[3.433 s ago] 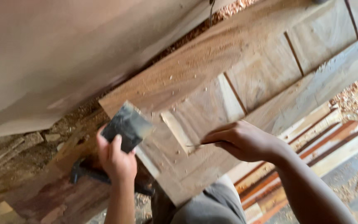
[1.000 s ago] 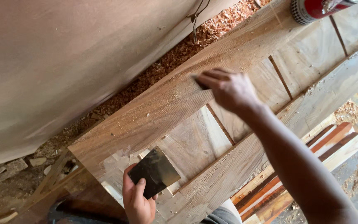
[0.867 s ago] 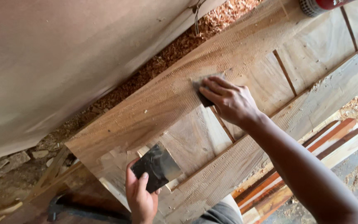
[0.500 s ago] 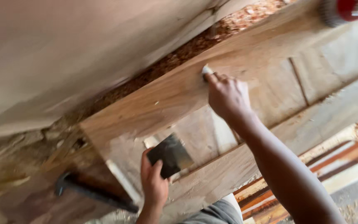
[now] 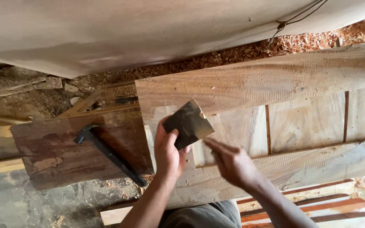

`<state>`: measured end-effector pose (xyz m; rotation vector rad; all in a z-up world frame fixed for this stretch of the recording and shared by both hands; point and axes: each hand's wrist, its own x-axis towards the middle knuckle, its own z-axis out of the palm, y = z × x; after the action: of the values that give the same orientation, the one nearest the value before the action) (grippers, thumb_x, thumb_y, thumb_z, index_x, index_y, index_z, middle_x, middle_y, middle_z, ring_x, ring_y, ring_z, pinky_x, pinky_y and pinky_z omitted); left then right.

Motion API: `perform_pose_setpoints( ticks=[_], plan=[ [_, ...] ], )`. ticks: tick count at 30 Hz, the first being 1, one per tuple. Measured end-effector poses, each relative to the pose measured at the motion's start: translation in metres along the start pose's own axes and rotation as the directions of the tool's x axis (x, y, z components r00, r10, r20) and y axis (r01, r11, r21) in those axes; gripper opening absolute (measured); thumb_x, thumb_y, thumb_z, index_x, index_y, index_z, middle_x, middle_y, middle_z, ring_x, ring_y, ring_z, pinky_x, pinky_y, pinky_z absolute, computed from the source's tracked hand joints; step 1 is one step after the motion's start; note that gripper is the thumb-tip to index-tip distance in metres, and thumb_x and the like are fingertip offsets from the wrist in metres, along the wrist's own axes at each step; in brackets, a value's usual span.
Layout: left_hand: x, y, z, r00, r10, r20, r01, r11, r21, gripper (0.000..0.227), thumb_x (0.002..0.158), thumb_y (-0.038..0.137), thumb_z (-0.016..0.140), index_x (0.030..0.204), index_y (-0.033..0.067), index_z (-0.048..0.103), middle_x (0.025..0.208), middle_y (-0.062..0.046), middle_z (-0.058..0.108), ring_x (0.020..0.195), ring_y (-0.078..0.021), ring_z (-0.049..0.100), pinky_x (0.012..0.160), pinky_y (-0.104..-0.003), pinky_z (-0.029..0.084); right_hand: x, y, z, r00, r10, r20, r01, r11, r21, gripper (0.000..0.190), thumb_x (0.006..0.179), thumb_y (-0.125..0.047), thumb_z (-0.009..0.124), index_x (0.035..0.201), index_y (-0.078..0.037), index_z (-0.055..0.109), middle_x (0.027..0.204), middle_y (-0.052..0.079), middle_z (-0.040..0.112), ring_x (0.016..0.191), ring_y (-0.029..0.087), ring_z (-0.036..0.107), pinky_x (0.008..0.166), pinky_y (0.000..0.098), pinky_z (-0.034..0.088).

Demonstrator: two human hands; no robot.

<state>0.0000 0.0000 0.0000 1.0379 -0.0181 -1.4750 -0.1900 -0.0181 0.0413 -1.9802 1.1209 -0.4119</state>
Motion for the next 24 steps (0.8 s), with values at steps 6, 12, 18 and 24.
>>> perform_pose_setpoints(
  ticks=[6, 12, 18, 24],
  plan=[
    [-0.016, 0.029, -0.018, 0.993, 0.007, 0.117, -0.059, 0.891, 0.450, 0.033, 0.098, 0.006, 0.044, 0.131, 0.0023, 0.045, 0.095, -0.012, 0.061, 0.061, -0.0131, 0.054, 0.048, -0.028, 0.048, 0.040, -0.007, -0.050, 0.997, 0.042, -0.058, -0.048, 0.994, -0.097, 0.029, 0.098, -0.007, 0.058, 0.124, -0.005, 0.071, 0.122, 0.018, 0.075, 0.099, 0.028, 0.078, 0.083, 0.0326, 0.065],
    [0.002, 0.037, -0.024, 0.995, 0.040, -0.092, 0.008, 0.884, 0.467, 0.031, 0.094, 0.004, 0.045, 0.125, 0.0003, 0.047, 0.096, -0.015, 0.063, 0.062, -0.0159, 0.055, 0.044, -0.028, 0.048, 0.034, 0.005, -0.066, 0.914, -0.313, 0.257, 0.351, 0.929, -0.118, 0.033, 0.103, -0.004, 0.054, 0.130, -0.014, 0.071, 0.125, 0.005, 0.076, 0.106, 0.019, 0.077, 0.087, 0.0315, 0.064],
    [-0.002, 0.036, -0.037, 0.991, 0.131, -0.025, -0.099, 0.845, 0.526, 0.032, 0.097, 0.002, 0.044, 0.129, 0.0005, 0.046, 0.099, -0.014, 0.061, 0.067, -0.0166, 0.056, 0.051, -0.032, 0.047, 0.063, 0.094, -0.172, 0.925, 0.380, 0.029, -0.309, 0.792, -0.527, 0.030, 0.108, -0.026, 0.049, 0.129, -0.021, 0.070, 0.119, 0.000, 0.076, 0.075, 0.016, 0.075, 0.066, 0.0319, 0.063],
    [-0.012, -0.006, -0.043, 0.999, 0.053, -0.006, -0.045, 0.907, 0.419, 0.034, 0.097, -0.001, 0.043, 0.131, 0.0003, 0.048, 0.100, -0.014, 0.062, 0.067, -0.0173, 0.055, 0.052, -0.032, 0.045, 0.061, 0.129, -0.160, 0.762, 0.648, 0.002, -0.544, 0.642, -0.540, 0.040, 0.112, -0.015, 0.038, 0.144, -0.032, 0.055, 0.141, 0.005, 0.055, 0.065, 0.036, 0.068, 0.053, 0.0456, 0.056]
  ],
)
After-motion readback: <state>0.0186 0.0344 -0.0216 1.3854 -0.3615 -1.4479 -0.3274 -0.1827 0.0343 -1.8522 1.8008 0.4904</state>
